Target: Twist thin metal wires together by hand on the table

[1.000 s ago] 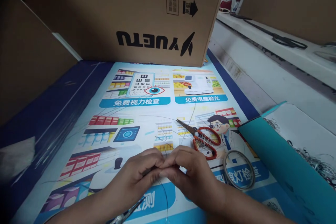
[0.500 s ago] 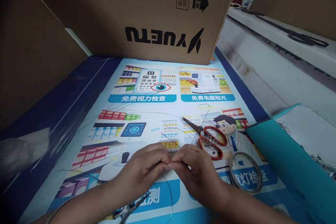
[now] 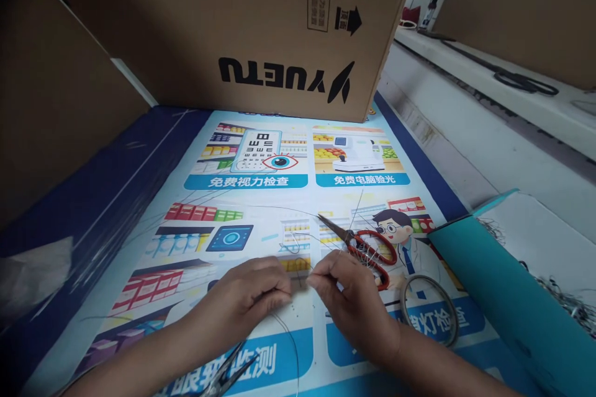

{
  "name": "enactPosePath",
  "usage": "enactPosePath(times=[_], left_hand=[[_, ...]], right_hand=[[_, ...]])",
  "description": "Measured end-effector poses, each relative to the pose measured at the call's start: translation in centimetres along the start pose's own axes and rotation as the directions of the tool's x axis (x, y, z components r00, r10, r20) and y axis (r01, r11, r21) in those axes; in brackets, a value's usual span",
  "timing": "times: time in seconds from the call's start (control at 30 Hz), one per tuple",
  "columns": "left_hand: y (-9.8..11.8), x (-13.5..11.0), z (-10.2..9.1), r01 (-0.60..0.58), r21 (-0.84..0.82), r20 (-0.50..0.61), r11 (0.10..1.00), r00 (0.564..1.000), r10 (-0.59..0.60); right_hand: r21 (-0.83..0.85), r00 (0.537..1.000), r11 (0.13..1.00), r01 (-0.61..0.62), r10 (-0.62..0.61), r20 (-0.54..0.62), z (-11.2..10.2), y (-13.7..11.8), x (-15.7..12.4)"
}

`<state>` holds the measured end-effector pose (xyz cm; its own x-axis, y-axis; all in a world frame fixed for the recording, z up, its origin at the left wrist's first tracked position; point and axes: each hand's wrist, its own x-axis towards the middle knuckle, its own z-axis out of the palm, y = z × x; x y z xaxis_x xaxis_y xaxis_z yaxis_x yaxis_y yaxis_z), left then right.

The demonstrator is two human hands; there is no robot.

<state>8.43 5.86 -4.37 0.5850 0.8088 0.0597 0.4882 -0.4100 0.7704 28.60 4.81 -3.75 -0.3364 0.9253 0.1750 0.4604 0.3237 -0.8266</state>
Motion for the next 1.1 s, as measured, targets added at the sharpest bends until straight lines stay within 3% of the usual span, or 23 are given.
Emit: enactPosePath(times=[0.13, 0.23, 0.5, 1.1], left_hand=[[-0.2, -0.1, 0.8, -0.118, 0.198, 0.09, 0.973, 0.991, 0.102], [-0.4, 0.0, 1.3, -0.152, 0.251, 0.125, 0.956, 0.984, 0.124], [-0.1, 0.2, 1.0, -0.122, 0.19, 0.097, 0.974, 0.99, 0.105], [-0.5, 0.1, 1.0, -0.125, 0.203, 0.129, 0.971, 0.987, 0.1]], right_hand=[[-0.112, 0.997, 0.991, 0.08, -0.078, 0.024, 0.6, 1.0, -0.2], [-0.164, 0.992, 0.979, 0.123, -0.12, 0.024, 0.8, 1.3, -0.3], [-0.215, 0.992, 0.97, 0.116, -0.104, 0.067, -0.2, 1.0, -1.0], [-0.268, 0.988, 0.953, 0.14, -0.116, 0.103, 0.1, 1.9, -2.1]])
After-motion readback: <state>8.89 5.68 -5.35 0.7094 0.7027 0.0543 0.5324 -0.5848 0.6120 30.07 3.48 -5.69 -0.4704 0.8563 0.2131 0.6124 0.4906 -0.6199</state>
